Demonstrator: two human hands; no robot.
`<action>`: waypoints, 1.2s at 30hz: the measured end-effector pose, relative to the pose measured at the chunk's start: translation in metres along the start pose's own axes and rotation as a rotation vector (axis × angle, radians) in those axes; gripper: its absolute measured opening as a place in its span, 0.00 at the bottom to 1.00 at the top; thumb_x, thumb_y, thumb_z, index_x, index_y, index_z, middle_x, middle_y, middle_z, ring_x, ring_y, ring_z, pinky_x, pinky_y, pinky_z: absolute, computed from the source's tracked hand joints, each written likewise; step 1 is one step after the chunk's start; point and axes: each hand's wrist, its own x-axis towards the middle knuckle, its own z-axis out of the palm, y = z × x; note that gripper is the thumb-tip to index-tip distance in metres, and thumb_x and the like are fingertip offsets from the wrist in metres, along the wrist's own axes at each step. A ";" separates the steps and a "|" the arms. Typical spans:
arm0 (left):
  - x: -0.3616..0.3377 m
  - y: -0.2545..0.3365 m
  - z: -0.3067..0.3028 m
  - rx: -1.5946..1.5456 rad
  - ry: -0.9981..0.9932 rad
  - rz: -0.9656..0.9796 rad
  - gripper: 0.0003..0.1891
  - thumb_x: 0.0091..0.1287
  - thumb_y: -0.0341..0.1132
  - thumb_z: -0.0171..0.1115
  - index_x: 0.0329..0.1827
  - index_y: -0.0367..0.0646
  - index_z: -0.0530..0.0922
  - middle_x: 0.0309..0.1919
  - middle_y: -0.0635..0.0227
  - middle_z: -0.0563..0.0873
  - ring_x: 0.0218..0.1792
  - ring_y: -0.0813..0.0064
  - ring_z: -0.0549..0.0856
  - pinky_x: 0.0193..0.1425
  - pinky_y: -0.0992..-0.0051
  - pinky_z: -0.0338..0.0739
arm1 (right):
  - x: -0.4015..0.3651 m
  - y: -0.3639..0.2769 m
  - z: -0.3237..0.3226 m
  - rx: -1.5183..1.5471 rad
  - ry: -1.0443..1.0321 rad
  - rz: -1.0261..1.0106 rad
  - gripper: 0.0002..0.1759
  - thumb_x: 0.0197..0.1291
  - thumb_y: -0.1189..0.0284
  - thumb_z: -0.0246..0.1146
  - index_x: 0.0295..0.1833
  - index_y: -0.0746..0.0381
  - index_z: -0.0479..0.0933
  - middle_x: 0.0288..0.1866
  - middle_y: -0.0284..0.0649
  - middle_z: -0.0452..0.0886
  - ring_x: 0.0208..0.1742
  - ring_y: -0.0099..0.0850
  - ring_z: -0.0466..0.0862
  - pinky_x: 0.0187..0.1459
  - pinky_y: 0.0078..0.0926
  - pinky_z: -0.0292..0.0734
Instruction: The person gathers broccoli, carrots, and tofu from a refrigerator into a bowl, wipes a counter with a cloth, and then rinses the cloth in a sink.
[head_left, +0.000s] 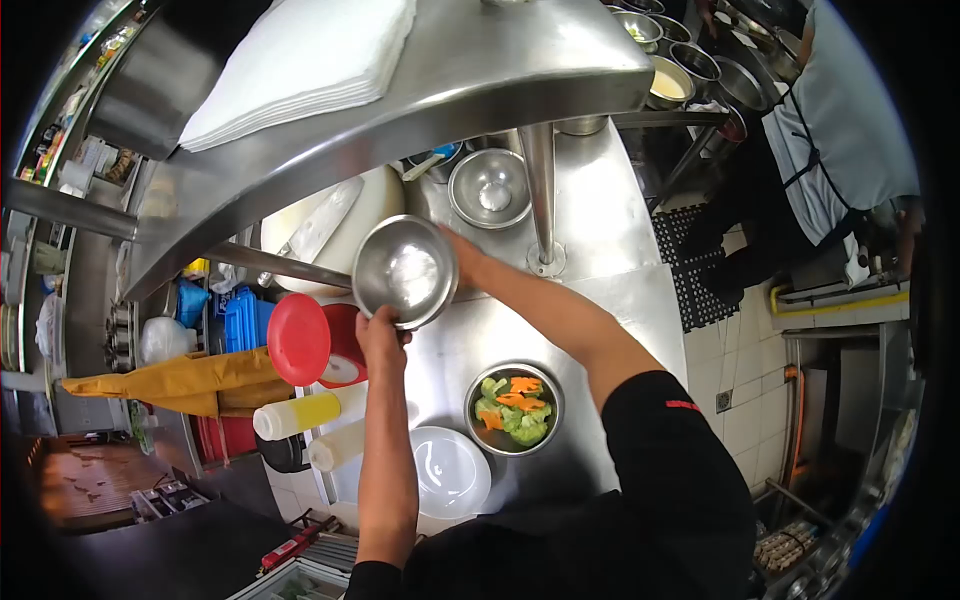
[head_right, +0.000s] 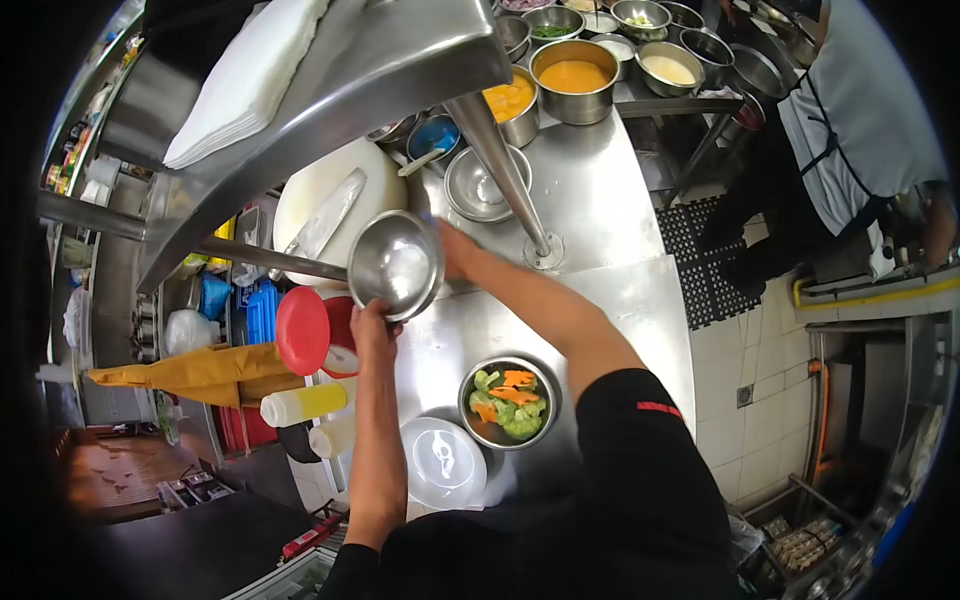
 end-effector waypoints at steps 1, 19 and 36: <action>-0.002 0.003 -0.006 -0.029 -0.026 0.012 0.13 0.51 0.24 0.53 0.40 0.38 0.65 0.25 0.60 0.77 0.13 0.73 0.75 0.10 0.78 0.63 | 0.021 0.017 0.032 -0.355 -0.093 0.027 0.29 0.58 0.59 0.53 0.65 0.57 0.65 0.67 0.46 0.64 0.69 0.46 0.61 0.68 0.47 0.55; 0.037 -0.085 0.029 -0.176 0.130 -0.130 0.14 0.58 0.26 0.54 0.44 0.36 0.61 0.34 0.55 0.80 0.27 0.64 0.83 0.21 0.75 0.77 | -0.258 0.015 -0.059 -0.005 0.237 0.557 0.25 0.46 0.71 0.61 0.55 0.59 0.75 0.63 0.43 0.69 0.65 0.43 0.65 0.67 0.54 0.52; -0.092 -0.088 -0.068 0.809 -0.634 -0.076 0.19 0.66 0.36 0.57 0.56 0.35 0.72 0.37 0.60 0.84 0.37 0.78 0.82 0.40 0.78 0.77 | -0.268 0.062 -0.052 -0.430 0.368 1.359 0.32 0.54 0.61 0.59 0.64 0.63 0.66 0.65 0.54 0.63 0.67 0.50 0.61 0.69 0.47 0.46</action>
